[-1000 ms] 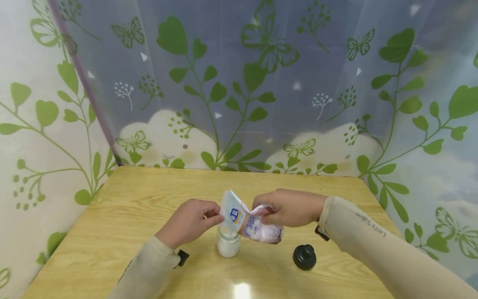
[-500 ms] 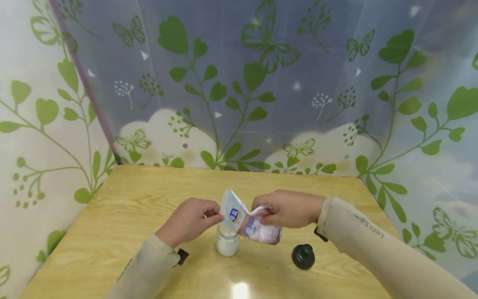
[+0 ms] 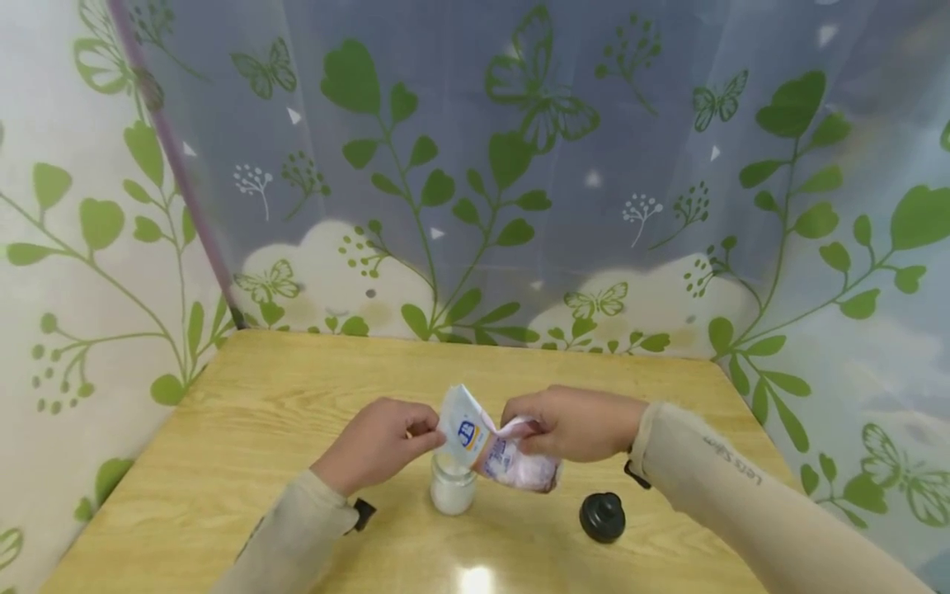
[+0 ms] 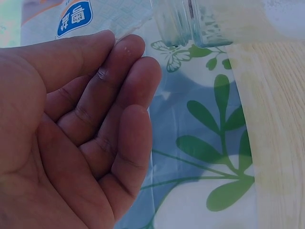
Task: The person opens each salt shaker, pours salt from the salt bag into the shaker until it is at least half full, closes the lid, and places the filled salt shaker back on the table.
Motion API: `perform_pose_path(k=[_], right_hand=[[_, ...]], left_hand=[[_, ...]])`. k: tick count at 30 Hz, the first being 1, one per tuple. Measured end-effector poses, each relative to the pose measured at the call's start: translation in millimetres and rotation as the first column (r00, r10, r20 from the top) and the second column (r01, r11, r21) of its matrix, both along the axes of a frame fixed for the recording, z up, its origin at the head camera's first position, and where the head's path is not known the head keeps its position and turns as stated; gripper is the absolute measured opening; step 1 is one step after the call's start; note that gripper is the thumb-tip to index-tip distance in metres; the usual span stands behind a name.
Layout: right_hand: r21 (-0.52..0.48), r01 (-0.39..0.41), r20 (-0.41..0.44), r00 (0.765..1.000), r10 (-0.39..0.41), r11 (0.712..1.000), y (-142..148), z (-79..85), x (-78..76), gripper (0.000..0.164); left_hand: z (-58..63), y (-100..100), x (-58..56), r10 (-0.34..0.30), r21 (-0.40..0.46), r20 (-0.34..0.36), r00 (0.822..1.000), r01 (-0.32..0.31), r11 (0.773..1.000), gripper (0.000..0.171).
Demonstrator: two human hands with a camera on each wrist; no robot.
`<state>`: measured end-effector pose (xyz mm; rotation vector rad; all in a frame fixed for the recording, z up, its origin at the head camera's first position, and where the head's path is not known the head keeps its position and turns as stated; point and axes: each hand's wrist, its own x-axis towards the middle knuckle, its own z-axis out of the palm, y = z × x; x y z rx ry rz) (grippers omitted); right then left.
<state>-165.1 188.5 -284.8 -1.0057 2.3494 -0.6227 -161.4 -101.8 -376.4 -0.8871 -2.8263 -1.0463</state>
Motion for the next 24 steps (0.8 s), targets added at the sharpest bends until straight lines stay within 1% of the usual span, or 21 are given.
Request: perform_pose_path(k=[3, 10, 17, 24], right_hand=[[-0.002, 0.001, -0.001, 1.000, -0.001, 1.000, 0.7, -0.9, 0.6, 0.018], [-0.008, 0.001, 0.006, 1.000, -0.001, 1.000, 1.3, -1.8, -0.3, 0.018], [-0.039, -0.001, 0.033, 0.999, 0.003, 0.999, 2.8, -7.3, 0.5, 0.019], [-0.054, 0.003, 0.046, 0.999, 0.000, 0.999, 7.6, -13.4, -0.5, 0.019]], left_hand=[[-0.7, 0.4, 0.4, -0.003, 0.001, 0.004, 1.000, 0.003, 1.000, 0.011], [-0.1, -0.1, 0.2, 0.000, 0.004, -0.012, 1.000, 0.000, 1.000, 0.011], [-3.4, -0.3, -0.3, 0.003, 0.020, 0.009, 1.000, -0.003, 1.000, 0.011], [-6.1, 1.4, -1.7, 0.001, 0.023, 0.012, 1.000, -0.001, 1.000, 0.011]])
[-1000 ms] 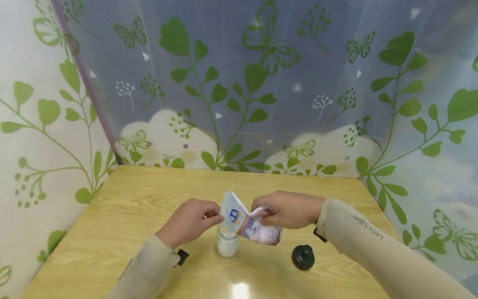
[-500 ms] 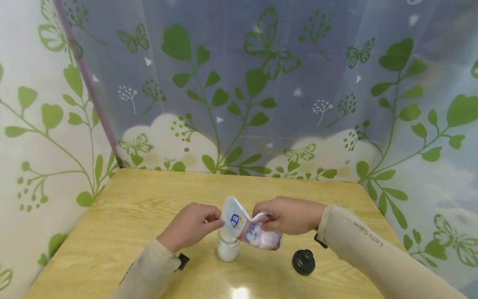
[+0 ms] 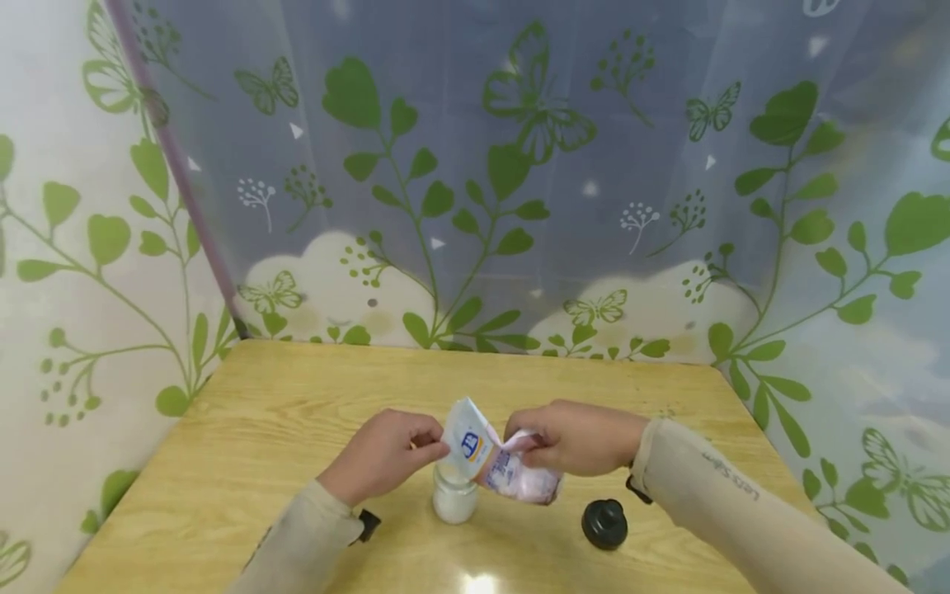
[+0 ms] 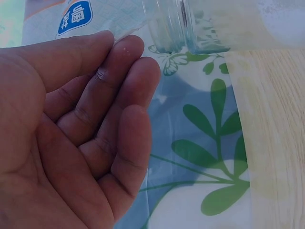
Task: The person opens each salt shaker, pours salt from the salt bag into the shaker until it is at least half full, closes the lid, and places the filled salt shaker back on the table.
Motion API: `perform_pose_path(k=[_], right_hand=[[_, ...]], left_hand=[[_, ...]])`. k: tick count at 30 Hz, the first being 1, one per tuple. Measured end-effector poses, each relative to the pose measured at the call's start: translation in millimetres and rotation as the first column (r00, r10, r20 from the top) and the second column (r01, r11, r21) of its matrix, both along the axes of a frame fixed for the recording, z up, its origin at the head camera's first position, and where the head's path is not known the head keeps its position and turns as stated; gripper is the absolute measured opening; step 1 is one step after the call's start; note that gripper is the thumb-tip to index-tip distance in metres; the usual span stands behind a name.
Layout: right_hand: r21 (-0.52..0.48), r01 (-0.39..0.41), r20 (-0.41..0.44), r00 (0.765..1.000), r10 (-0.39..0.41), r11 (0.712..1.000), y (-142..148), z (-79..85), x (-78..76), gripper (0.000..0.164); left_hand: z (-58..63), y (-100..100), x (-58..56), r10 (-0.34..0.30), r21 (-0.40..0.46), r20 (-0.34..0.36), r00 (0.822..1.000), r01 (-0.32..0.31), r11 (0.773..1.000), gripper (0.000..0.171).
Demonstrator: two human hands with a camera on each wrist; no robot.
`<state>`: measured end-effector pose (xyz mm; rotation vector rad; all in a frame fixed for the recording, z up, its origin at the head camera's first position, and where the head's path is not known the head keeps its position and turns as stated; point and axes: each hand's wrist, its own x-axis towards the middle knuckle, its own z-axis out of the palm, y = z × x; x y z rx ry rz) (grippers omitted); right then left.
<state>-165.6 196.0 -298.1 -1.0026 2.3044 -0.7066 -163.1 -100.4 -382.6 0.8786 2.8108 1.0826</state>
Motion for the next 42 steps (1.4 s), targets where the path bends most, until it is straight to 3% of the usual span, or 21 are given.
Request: perform_pose_path(k=[5, 14, 23, 36, 42], right_hand=[[-0.021, -0.012, 0.011, 1.000, 0.012, 1.000, -0.1, -3.3, 1.6, 0.019], [-0.004, -0.034, -0.060, 0.998, 0.034, 0.999, -4.8, -3.0, -2.6, 0.019], [0.053, 0.015, -0.064, 0.998, -0.012, 0.998, -2.7, 11.9, -5.3, 0.019], [0.060, 0.008, -0.046, 0.999, -0.005, 0.998, -5.2, 7.1, -4.3, 0.017], [0.061, 0.026, -0.019, 1.000, -0.025, 0.998, -3.9, 6.0, 1.2, 0.019]], left_hand=[[-2.1, -0.9, 1.5, 0.003, 0.001, 0.013, 1.000, -0.003, 1.000, 0.010], [1.9, -4.9, -2.6, 0.001, -0.008, -0.008, 1.000, -0.001, 1.000, 0.010], [11.6, 0.5, -8.5, -0.003, -0.004, -0.025, 1.000, 0.003, 1.000, 0.010], [8.5, -0.6, -3.7, -0.005, -0.025, -0.016, 1.000, 0.005, 1.000, 0.011], [6.6, 1.1, 0.7, -0.004, -0.026, 0.027, 1.000, 0.004, 1.000, 0.011]])
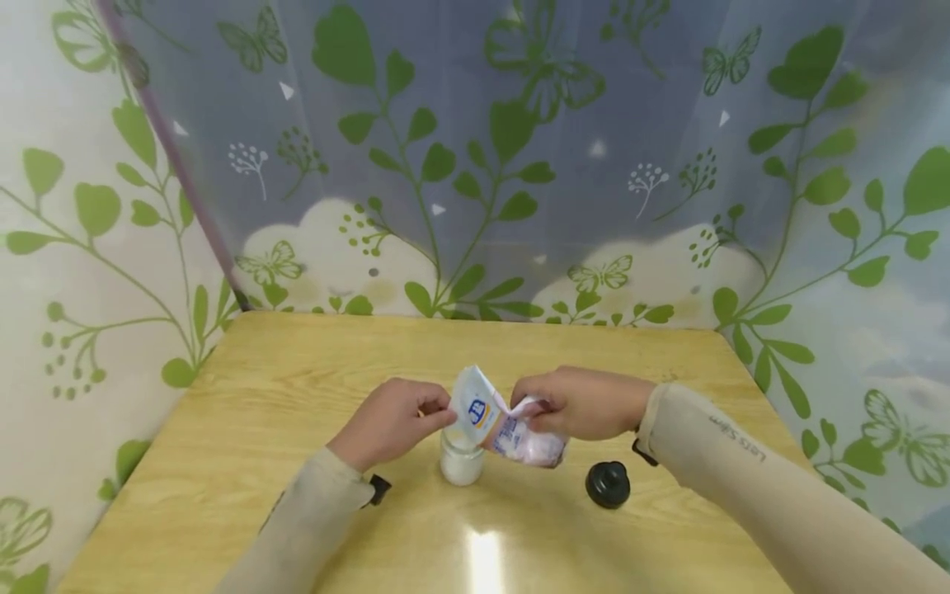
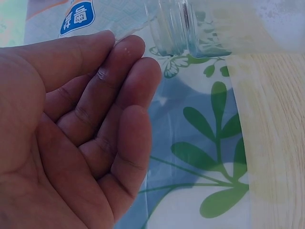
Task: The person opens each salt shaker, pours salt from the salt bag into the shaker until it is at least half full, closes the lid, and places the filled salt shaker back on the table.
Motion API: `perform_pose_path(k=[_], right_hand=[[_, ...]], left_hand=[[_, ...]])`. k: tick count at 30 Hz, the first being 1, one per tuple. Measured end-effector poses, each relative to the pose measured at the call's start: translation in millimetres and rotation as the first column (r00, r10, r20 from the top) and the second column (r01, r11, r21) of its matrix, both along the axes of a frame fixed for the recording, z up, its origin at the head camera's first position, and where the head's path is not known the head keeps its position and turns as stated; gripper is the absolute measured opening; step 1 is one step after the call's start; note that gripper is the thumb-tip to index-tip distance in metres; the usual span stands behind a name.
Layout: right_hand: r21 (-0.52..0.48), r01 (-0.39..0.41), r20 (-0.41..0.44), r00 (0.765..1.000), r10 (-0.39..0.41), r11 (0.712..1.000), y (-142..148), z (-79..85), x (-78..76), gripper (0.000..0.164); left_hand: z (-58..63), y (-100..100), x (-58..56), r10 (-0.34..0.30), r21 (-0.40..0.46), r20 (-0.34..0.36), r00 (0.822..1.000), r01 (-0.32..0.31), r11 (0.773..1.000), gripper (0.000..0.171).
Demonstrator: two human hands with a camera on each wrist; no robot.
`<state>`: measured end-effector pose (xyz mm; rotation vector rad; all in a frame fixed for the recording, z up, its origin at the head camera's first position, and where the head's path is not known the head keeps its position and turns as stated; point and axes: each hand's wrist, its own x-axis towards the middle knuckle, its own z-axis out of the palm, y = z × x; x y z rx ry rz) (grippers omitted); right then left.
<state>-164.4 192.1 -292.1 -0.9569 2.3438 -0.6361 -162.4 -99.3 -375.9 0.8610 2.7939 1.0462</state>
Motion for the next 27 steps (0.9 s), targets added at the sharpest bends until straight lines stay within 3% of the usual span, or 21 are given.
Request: perform_pose_path(k=[20, 27], right_hand=[[0.009, -0.022, -0.025, 0.999, 0.022, 1.000, 0.6, 4.8, -2.9, 0.018], [0.016, -0.019, -0.023, 1.000, 0.020, 1.000, 0.5, 5.5, -2.9, 0.018]], left_hand=[[3.0, -2.6, -2.2, -0.003, 0.025, -0.027, 1.000, 0.003, 1.000, 0.011], [-1.0, -2.6, -2.2, 0.000, 0.027, -0.018, 1.000, 0.001, 1.000, 0.011]])
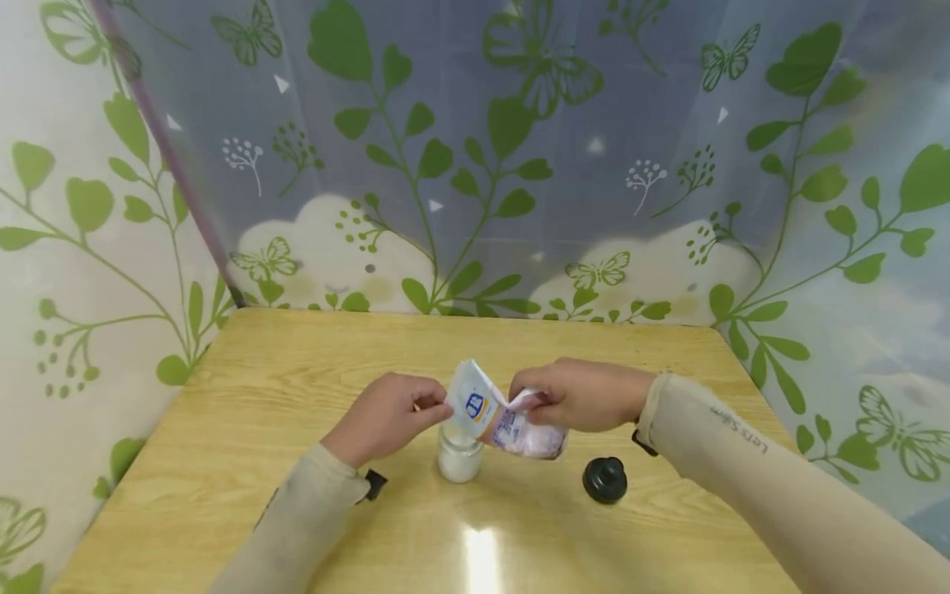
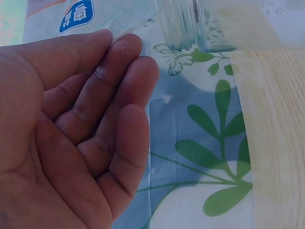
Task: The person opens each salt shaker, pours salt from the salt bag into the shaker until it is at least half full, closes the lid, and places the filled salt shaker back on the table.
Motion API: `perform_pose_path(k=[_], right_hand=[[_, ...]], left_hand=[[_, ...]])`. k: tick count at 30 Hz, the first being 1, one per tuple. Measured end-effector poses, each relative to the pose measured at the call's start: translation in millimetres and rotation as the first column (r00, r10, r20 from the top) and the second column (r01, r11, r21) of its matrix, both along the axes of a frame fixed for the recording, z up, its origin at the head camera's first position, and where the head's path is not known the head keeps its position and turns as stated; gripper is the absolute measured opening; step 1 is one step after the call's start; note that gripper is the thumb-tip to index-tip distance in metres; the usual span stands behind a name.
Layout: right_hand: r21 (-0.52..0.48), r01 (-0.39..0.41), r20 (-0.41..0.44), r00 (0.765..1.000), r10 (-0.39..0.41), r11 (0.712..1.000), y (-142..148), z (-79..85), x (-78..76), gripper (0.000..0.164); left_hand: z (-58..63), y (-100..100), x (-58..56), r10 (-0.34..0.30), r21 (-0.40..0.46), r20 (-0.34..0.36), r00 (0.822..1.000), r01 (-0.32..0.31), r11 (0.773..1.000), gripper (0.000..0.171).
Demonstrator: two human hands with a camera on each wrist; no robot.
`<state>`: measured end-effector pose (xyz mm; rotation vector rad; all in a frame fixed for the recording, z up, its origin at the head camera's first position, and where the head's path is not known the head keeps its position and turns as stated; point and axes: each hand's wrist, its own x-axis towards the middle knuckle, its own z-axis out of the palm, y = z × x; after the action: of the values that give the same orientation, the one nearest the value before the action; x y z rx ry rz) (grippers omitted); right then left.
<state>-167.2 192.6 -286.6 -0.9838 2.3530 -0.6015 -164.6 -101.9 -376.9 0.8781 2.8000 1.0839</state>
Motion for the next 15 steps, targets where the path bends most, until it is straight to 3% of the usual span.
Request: perform_pose_path(k=[15], right_hand=[[0.023, -0.004, -0.016, 1.000, 0.004, 1.000, -1.0, 5.7, 1.8, 0.017]], left_hand=[[0.4, -0.9, 1.1, 0.002, 0.018, 0.018, 1.000, -0.002, 1.000, 0.009]])
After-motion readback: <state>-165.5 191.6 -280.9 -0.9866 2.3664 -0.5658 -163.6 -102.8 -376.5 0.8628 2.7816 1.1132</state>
